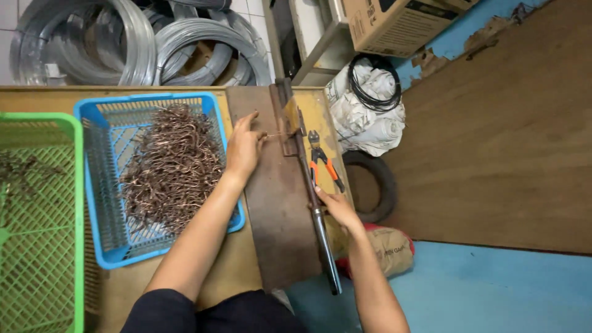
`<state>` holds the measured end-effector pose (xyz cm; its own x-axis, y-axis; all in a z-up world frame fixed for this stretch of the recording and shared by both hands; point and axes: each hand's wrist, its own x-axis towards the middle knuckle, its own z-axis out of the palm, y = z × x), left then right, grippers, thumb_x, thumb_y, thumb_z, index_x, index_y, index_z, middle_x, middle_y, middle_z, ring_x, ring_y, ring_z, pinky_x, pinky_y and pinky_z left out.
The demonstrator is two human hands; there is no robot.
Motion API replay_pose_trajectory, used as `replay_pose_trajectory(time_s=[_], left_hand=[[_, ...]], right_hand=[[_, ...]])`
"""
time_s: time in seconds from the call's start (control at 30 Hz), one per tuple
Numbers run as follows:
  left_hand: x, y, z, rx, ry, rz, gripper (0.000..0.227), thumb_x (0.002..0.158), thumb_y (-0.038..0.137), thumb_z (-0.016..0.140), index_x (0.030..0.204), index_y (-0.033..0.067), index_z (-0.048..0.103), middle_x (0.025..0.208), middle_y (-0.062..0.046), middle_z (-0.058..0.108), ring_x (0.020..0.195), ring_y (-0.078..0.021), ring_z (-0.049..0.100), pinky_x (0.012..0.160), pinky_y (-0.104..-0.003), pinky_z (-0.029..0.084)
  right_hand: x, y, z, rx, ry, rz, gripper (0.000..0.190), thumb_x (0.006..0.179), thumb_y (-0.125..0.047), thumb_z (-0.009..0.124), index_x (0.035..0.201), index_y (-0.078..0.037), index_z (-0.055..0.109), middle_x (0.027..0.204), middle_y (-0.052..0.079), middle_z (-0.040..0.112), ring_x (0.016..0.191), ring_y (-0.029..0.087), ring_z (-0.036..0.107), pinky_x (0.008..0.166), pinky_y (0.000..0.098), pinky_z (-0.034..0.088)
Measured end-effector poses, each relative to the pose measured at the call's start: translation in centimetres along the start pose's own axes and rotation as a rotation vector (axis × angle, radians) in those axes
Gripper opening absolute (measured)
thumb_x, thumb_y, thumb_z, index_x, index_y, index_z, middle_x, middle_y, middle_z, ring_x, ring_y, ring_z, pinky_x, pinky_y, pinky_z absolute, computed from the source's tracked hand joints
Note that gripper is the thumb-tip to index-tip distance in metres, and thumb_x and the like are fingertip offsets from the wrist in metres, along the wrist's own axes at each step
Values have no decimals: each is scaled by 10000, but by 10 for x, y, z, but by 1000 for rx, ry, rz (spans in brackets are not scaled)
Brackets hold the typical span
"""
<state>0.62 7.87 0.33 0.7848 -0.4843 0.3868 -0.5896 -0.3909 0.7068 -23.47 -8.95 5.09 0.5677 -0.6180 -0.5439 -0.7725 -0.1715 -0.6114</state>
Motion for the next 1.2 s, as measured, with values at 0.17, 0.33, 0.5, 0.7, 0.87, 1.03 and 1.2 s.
replay_pose_trajectory(time_s=[0.17,0.33,0.5,0.7,0.87,1.03,1.2], left_hand=[[6,-8,17,-8,-15,-81,98,847,156,807,941,161,833,1414,-128,609,1311,-374,559,1083,-447,493],[5,-25,46,-19,-22,-152,101,837,197,822,937,206,832,1396,-69,613,1301,-333,569,1082,-419,497],[9,-29,88,-114,74,-35,89,807,227,853,891,207,831,1292,-120,653,1217,-379,612,1057,-438,495],[20,5,83,-67,-64,-265,259,883,303,802,1141,283,792,1367,19,588,1317,-237,570,1085,-433,501],[21,-2,79,-36,-73,-141,129,901,296,780,1021,268,818,1366,7,608,1335,-255,544,1068,-408,507],[21,-5,78,-62,-56,-82,105,896,260,785,990,238,826,1342,-32,625,1330,-291,542,1079,-396,503],[21,-1,78,-15,-47,-87,139,878,278,796,1011,249,823,1360,-13,602,1356,-277,520,1081,-392,514]], right_hand=[[-7,-11,-22,155,-12,-101,509,888,-531,760,933,-24,790,898,167,741,902,262,665,768,384,525],[-31,-39,-46,312,-65,-167,354,908,-373,787,789,-41,753,662,59,655,610,143,594,528,256,470],[-26,-39,-44,373,-103,-127,329,914,-318,791,779,-28,715,591,53,573,499,151,578,422,261,487],[-17,-20,-33,345,-110,-167,324,927,-322,786,784,-39,719,671,69,672,614,141,601,539,264,495],[-19,-17,-11,303,-74,-164,331,902,-343,818,772,-52,728,687,68,663,665,158,586,594,283,475],[0,13,1,199,-34,-74,366,866,-449,842,845,-88,790,768,64,709,758,178,629,680,298,487],[-17,-10,7,506,-300,107,581,1046,-487,541,1320,25,557,1092,234,715,986,340,733,731,462,627]])
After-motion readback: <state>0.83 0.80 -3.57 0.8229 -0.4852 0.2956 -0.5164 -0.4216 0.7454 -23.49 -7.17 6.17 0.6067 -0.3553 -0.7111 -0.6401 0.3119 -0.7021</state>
